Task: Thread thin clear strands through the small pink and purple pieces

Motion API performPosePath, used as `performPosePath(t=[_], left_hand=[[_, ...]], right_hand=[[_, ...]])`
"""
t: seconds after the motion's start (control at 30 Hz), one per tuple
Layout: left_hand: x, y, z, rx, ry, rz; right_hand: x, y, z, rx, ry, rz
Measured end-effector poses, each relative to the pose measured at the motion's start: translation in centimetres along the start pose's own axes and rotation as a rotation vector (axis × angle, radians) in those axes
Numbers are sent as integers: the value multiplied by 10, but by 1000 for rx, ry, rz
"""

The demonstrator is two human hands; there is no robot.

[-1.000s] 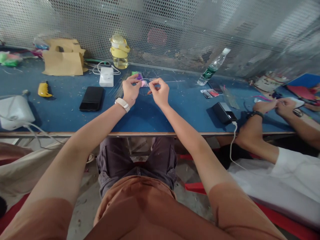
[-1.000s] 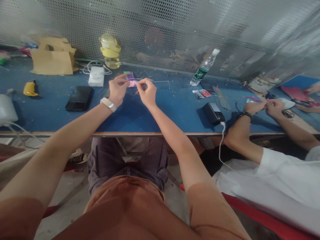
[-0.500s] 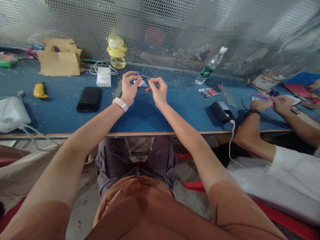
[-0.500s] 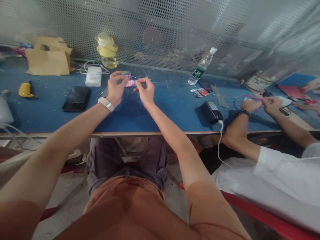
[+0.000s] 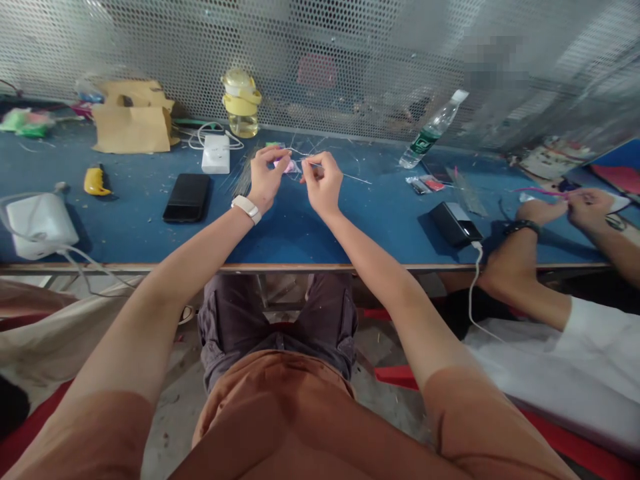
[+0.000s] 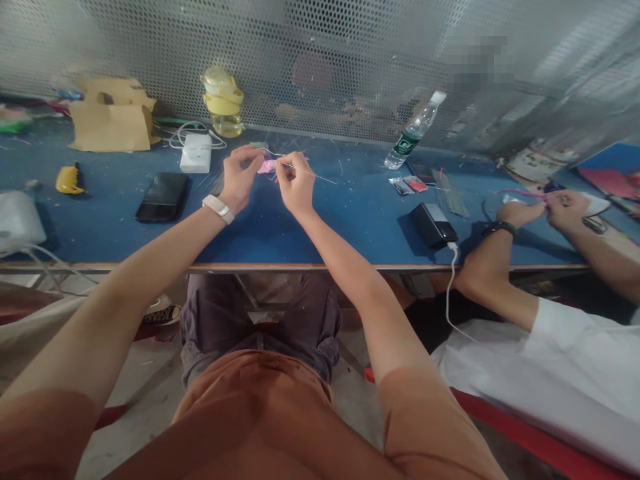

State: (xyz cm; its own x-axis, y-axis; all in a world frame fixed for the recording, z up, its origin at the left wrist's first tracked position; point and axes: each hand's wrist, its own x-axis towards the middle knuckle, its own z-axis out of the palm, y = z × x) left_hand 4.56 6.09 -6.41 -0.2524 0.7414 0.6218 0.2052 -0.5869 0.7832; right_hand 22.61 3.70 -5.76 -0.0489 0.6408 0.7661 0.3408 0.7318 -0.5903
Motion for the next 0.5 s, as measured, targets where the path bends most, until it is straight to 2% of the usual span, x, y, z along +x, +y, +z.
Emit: performPosePath(t=[0.13,0.3,0.5], left_hand=[[-2,-1,-6,71,42,-24],[1,-9,-10,165,64,39],[0,-11,-9,196,88,117]], right_hand=[[-3,-13,-4,-242,-127,-155],[-7,-32,1,-530,-315,-255],[-7,-38,4,-659,-375,-280]])
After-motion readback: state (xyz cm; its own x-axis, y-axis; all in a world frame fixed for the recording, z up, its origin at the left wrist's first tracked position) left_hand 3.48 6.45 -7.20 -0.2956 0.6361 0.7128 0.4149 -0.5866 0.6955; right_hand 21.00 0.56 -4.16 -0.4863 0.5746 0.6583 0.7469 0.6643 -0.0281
